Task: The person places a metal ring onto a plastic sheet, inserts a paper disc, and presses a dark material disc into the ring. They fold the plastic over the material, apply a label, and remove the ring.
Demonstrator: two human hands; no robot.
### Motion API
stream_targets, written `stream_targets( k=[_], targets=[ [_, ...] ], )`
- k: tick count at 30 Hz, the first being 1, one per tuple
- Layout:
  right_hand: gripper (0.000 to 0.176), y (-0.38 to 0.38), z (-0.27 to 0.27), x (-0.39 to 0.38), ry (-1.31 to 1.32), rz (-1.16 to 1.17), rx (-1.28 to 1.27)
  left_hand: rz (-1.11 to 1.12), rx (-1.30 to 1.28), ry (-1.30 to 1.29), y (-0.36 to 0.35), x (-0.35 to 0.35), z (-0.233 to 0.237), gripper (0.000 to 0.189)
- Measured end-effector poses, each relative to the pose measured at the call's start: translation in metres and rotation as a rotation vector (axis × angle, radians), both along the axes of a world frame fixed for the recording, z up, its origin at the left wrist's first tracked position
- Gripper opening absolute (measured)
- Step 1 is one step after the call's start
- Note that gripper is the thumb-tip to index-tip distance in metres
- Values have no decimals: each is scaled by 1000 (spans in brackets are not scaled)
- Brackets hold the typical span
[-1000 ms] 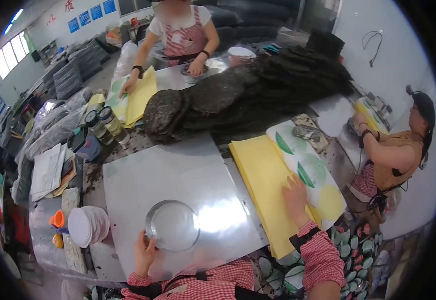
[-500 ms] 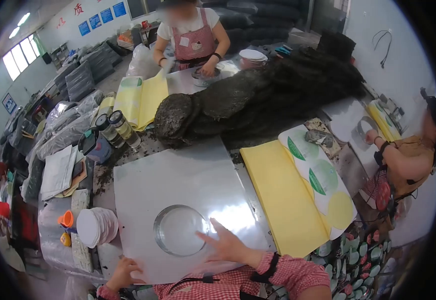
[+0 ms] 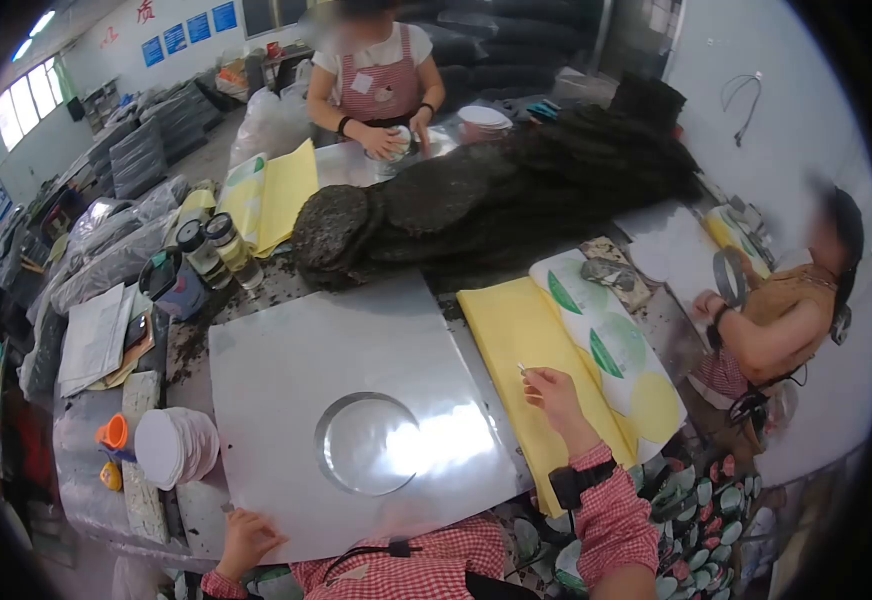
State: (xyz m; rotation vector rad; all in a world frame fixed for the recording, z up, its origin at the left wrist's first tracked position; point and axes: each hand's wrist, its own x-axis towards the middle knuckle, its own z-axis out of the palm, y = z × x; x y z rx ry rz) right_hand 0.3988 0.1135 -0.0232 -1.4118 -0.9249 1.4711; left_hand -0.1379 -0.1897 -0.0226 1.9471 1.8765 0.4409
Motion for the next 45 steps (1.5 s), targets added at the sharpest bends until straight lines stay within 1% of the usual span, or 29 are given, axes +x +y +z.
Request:
stream_targets(
  k=[2, 4, 5, 7, 11, 13, 14, 16, 17, 18, 19, 20, 21, 22, 23, 25, 26, 28, 29, 31, 33, 35, 37, 38, 39, 40, 42, 44, 45],
  targets=[
    [15, 12, -7, 31, -123, -53, -62, 8, 20, -28, 1, 2, -6, 20],
    [23, 25, -21, 47, -462, 103, -41, 45, 26, -41, 0, 0, -10, 26],
    [23, 26, -21, 47, -462, 96, -44, 37, 24, -42, 0, 0, -12, 26],
    [30, 34, -18, 38, -688, 117, -35, 65, -12, -28, -2, -3, -13, 27],
    [37, 53, 3, 40, -781, 264, -90, 107, -3, -114, -3, -5, -11, 28],
    [39, 53, 15, 40, -1366, 375, -61, 21, -135, -202, -3, -7, -1, 28],
    [39, 48, 6, 43, -1362, 369, -60, -65, -9, -164, 0, -6, 4, 28],
    [65, 34, -24, 49, -1552, 97, 303, -143, 90, -193, 3, -6, 28, 28],
    [74, 19, -25, 37, -1374, 94, 450, -215, 177, -223, 4, -3, 37, 29],
    [83, 0, -16, 15, -1190, 101, 587, -189, 183, -230, 5, 0, 34, 29],
    [84, -21, 3, -19, -1077, 253, 740, -156, 115, -136, 4, 2, 28, 24],
    [85, -46, 24, -60, -857, 442, 731, -128, 34, -38, 0, 3, 24, 23],
    [80, -54, 10, -91, -1013, 854, 922, -115, 19, -32, -1, 3, 20, 23],
    [76, -79, -1, -122, -773, 883, 803, -102, -39, -101, 3, -2, 16, 20],
    [74, -93, 11, -148, -693, 934, 927, -91, -90, -164, 7, -9, 16, 17],
    [43, -95, -7, -165, -757, 967, 883, -133, -136, -128, 1, -15, 20, 14],
    [43, -103, -12, -169, -745, 968, 898, -120, -122, -161, -5, -17, 19, 12],
    [41, -108, -18, -168, -467, 863, 1014, -137, -59, -165, -11, -21, 10, 11],
    [41, -114, -2, -176, -465, 881, 1020, -121, -55, -171, -7, -28, 1, 11],
    [37, -147, 23, -202, -181, 1188, 1090, 24, -151, -305, -2, -39, -19, 13],
    [35, -168, 8, -230, -193, 1222, 1171, 152, -49, -335, 43, -28, 43, 12],
    [34, -160, -9, -242, -203, 1243, 1272, 276, 68, -346, 46, -15, 82, 11],
    [39, -126, -27, -225, -319, 1127, 379, -127, 187, -85, 33, -1, 93, 8],
    [44, -106, -15, -221, -478, 965, 523, -219, 205, 10, 24, 5, 76, 7],
    [51, -91, -5, -217, -626, 792, 655, -232, 79, 53, 14, 11, 60, 8],
    [51, -85, -13, -213, -626, 800, 652, -247, 15, 86, 9, 8, 34, 11],
    [62, -75, -36, -210, -490, 652, 808, -272, -59, 122, 10, -5, 20, 13],
    [67, -100, -56, -185, -421, 464, 763, -70, 247, 179, 30, -20, 43, 23],
    [64, -110, -50, -159, -708, 641, 858, 175, 312, 266, 39, -30, 56, 27]
  ],
)
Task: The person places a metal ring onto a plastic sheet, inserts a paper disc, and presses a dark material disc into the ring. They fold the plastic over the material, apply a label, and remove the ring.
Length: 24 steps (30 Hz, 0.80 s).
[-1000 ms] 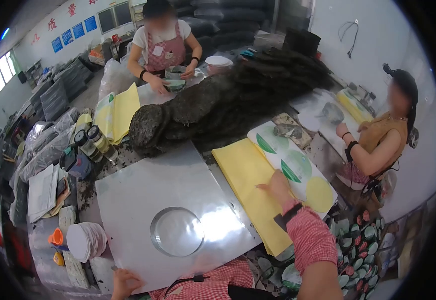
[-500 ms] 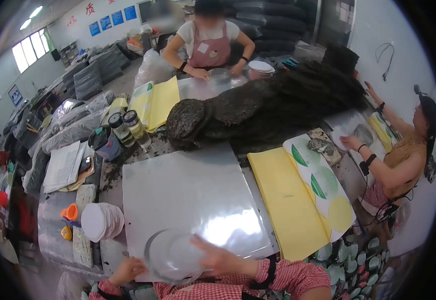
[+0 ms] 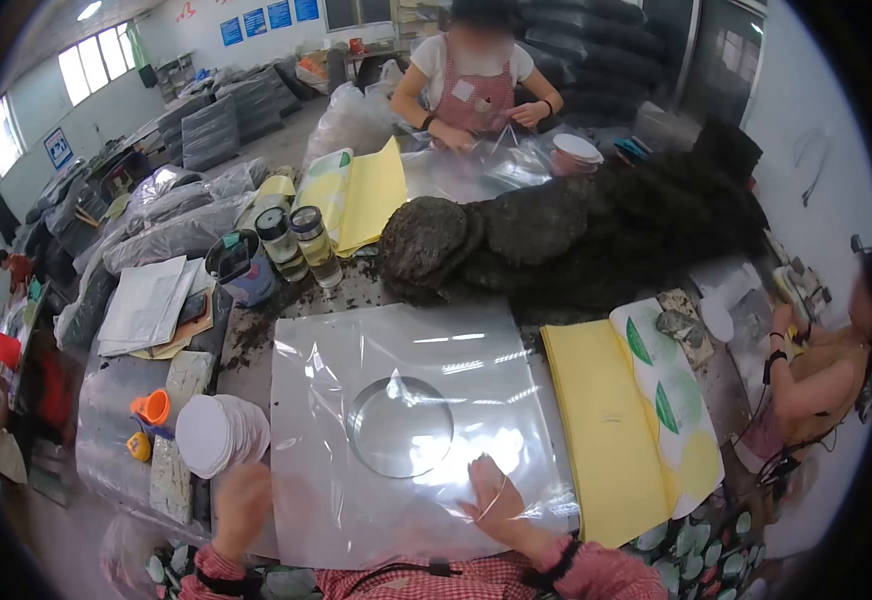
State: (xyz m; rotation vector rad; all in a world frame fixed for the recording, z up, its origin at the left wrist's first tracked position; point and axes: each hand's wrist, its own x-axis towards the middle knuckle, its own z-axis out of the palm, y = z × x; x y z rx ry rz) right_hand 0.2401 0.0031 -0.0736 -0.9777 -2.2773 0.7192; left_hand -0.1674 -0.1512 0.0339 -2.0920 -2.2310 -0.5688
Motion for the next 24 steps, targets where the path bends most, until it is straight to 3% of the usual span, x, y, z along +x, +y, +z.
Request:
stream_targets(
  k=[1, 2, 3, 4, 6, 8, 9, 12, 14, 16, 18, 19, 21, 23, 24],
  targets=[
    [62, -12, 12, 31, -305, 94, 150, 253, 91, 49, 9, -14, 9, 31],
    [53, -37, 12, 64, -402, 221, 131, 443, 187, 190, 18, -27, 6, 34],
    [40, -55, 26, 81, -164, 287, 101, 499, 96, 159, 14, -50, -15, 32],
    [49, -76, 48, 108, -273, 497, -187, 511, 107, 141, 6, -60, -30, 32],
    [51, -65, 99, 100, -811, 795, -468, 366, 84, 270, 3, -73, -48, 30],
    [31, -5, 88, 97, -155, 710, -48, 332, 132, 333, 8, -68, -31, 28],
    [31, 31, 100, 88, -427, 507, -19, 338, 141, 259, 11, -66, -23, 27],
    [58, 196, 142, 3, -209, -15, 624, 381, 74, 174, 16, -52, -2, 27],
    [53, 294, 137, -20, -264, -296, 877, 430, -10, 171, 13, -44, 3, 27],
    [47, 355, 130, -4, -417, -247, 925, 346, 33, 225, 8, -50, -2, 29],
    [41, 378, 118, 14, -241, -146, 585, 344, 77, 201, 9, -57, 6, 29],
    [38, 385, 118, 23, -86, -125, 560, 361, 152, 89, 12, -57, 10, 25],
    [36, 373, 152, 30, 112, -231, 532, 385, 203, -36, 19, -43, 23, 20],
    [34, 343, 181, 28, 270, -374, 581, 284, 478, 96, 54, 2, 54, 12],
    [34, 326, 193, 24, 313, -440, 614, 128, 513, 128, 69, 27, 54, 13]
  ],
)
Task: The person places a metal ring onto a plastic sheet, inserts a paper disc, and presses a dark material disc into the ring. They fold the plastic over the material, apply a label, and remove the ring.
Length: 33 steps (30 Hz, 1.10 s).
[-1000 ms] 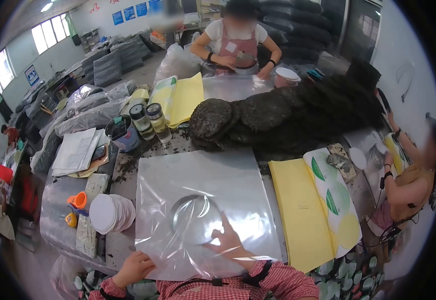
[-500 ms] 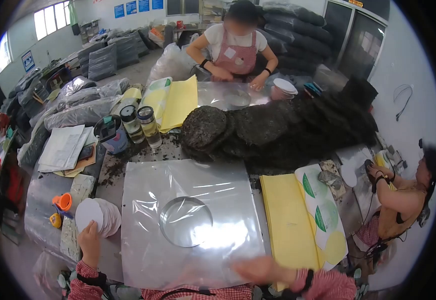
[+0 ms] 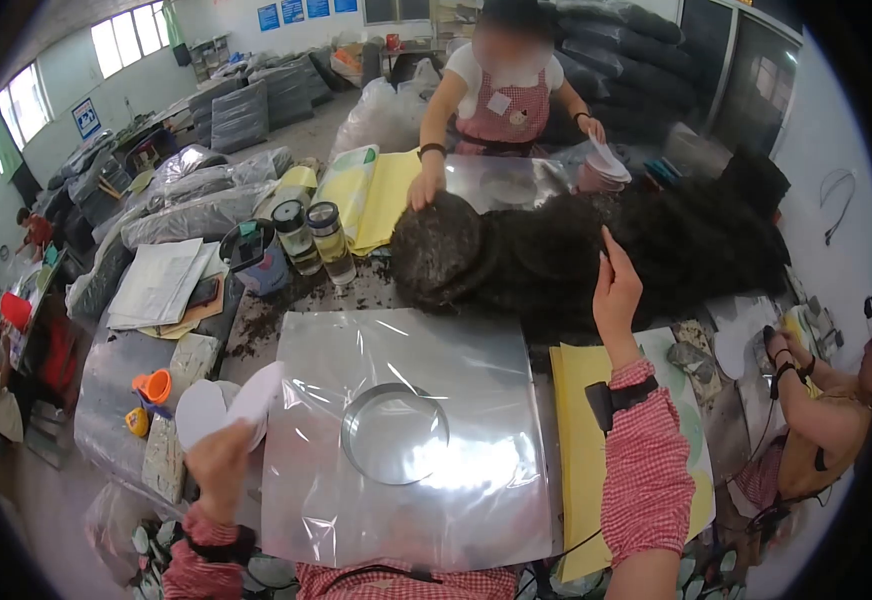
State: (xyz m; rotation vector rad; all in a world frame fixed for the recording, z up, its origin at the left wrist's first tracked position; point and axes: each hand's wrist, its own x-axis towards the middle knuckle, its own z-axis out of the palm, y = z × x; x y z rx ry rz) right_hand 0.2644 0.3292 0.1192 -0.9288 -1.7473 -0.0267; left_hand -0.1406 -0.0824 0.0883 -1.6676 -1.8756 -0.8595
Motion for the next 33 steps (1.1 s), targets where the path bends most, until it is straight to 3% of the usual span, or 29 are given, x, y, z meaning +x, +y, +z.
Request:
stream_targets(
  k=[1, 2, 4, 5, 6, 9, 12, 14, 16, 18, 19, 21, 22, 23, 25, 27, 28, 30, 31, 32, 33],
  targets=[
    [32, -15, 5, -5, 71, 8, 28, -145, 27, 72, 17, 27, -6, 14],
    [32, -31, 6, -12, 72, 6, 32, -429, 127, -85, 38, 56, -25, 23],
    [32, -77, -2, -28, 318, 143, -201, -439, -279, -189, 57, 102, -85, 28],
    [32, -109, -1, -38, 252, 117, -304, -408, -444, -177, 57, 112, -94, 26],
    [32, -141, -4, -49, 193, 89, -401, -405, -430, -170, 56, 114, -95, 26],
    [49, -210, -47, -69, -256, 567, -138, -638, -338, -389, 40, 101, -93, 24],
    [48, -265, -141, -79, -665, 741, -19, -633, -508, -297, 11, 93, -63, 22],
    [54, -273, -114, -80, -636, 758, -185, -544, -484, -311, 21, 85, -66, 25],
    [73, -258, -87, -89, -520, 769, -239, -373, -477, -286, 42, 74, -80, 50],
    [100, -241, -49, -109, -662, 634, -312, -362, -533, -200, 88, 79, -43, 95],
    [90, -232, -48, -127, -830, 522, -488, -373, -535, -207, 103, 82, -42, 95],
    [85, -226, -105, -158, -915, 387, -552, -302, -907, -27, 130, 86, -60, 125],
    [80, -223, -132, -169, -991, 259, -604, -253, -932, 76, 132, 95, -77, 133],
    [60, -226, -149, -172, -751, 273, -667, -233, -914, 94, 132, 96, -87, 133],
    [54, -229, -160, -178, -665, 259, -697, -214, -902, 98, 131, 99, -117, 134],
    [40, -231, -161, -180, -553, 237, -783, -107, -733, 167, 136, 100, -150, 136],
    [40, -223, -169, -181, -557, 239, -777, -103, -728, 164, 142, 95, -147, 136],
    [39, -215, -196, -179, -757, 316, -645, -345, -975, 22, 147, 81, -137, 133],
    [40, -215, -166, -184, -676, 299, -959, -356, -985, 6, 149, 78, -132, 132],
    [45, -217, -170, -182, -832, 326, -690, -370, -999, -13, 148, 79, -124, 131],
    [49, -220, -173, -173, -867, 349, -671, -375, -991, -34, 141, 81, -116, 124]
  ],
)
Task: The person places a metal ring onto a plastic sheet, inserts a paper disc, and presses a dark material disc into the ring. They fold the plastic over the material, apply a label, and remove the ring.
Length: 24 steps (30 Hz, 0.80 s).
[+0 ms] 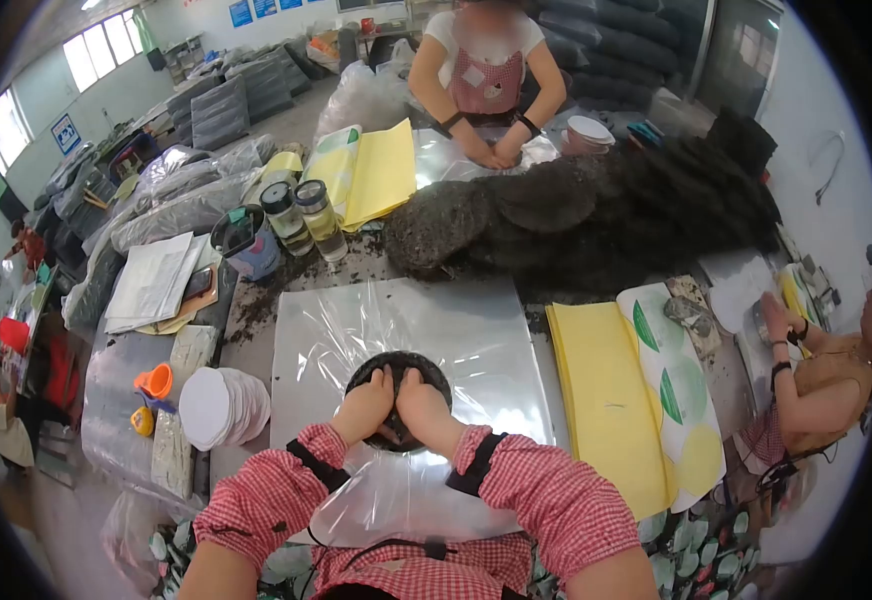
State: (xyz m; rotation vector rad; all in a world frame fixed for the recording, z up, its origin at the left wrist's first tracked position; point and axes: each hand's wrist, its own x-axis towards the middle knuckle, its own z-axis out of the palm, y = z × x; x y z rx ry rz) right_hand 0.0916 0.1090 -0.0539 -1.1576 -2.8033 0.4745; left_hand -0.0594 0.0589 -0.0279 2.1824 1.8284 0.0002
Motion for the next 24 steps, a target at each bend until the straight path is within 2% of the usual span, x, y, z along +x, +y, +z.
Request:
stream_targets(
  k=[1, 3, 5, 7, 8, 10, 11, 13, 14, 15, 16, 17, 18, 20, 22, 23, 24],
  targets=[
    [53, -5, 22, 8, -16, 36, 14, 4, 8, -17, -7, 2, 15, 117],
    [66, -14, 48, 44, 189, 162, -3, -9, 230, -307, -32, -19, 12, 94],
    [72, -29, 75, 86, 580, -160, 294, 211, 790, -87, -73, -43, 32, 72],
    [71, -36, 35, 140, 467, -540, 533, 676, 765, 105, -117, -75, -6, 67],
    [71, -38, 42, 151, 462, -529, 530, 687, 760, 103, -131, -80, -19, 67],
    [63, -55, 71, 166, 488, -639, -646, 797, 1, -766, -146, -90, -33, 53],
    [63, -54, 87, 165, 489, -641, -647, 796, 0, -766, -141, -94, -13, 53],
    [48, -39, 121, 160, 945, -586, -764, 749, -57, -1455, -127, -98, 59, 47],
    [42, -27, 128, 169, 1173, -574, -780, 694, 18, -1813, -125, -109, 74, 42],
    [36, -18, 132, 185, 1408, -553, -783, 693, 9, -1810, -129, -112, 64, 42],
    [36, -11, 125, 192, 1417, -548, -775, 811, 220, -1560, -132, -115, 42, 41],
    [36, 0, 107, 195, 1340, -696, -620, 910, 427, -1296, -136, -119, 15, 40],
    [35, 7, 85, 197, 1255, -843, -469, 679, 441, -611, -149, -124, -20, 42],
    [49, -7, 14, 207, 649, -659, -284, 367, 577, -278, -147, -70, -8, 49],
    [71, -39, 35, 172, 512, -317, -51, 232, 586, -357, -122, -25, 27, 58],
    [91, -43, -8, 166, 684, -174, -123, 227, 563, -366, -107, -11, 34, 58],
    [107, -53, 5, 145, 605, -43, -47, 92, 566, -437, -89, 1, 41, 54]
  ],
)
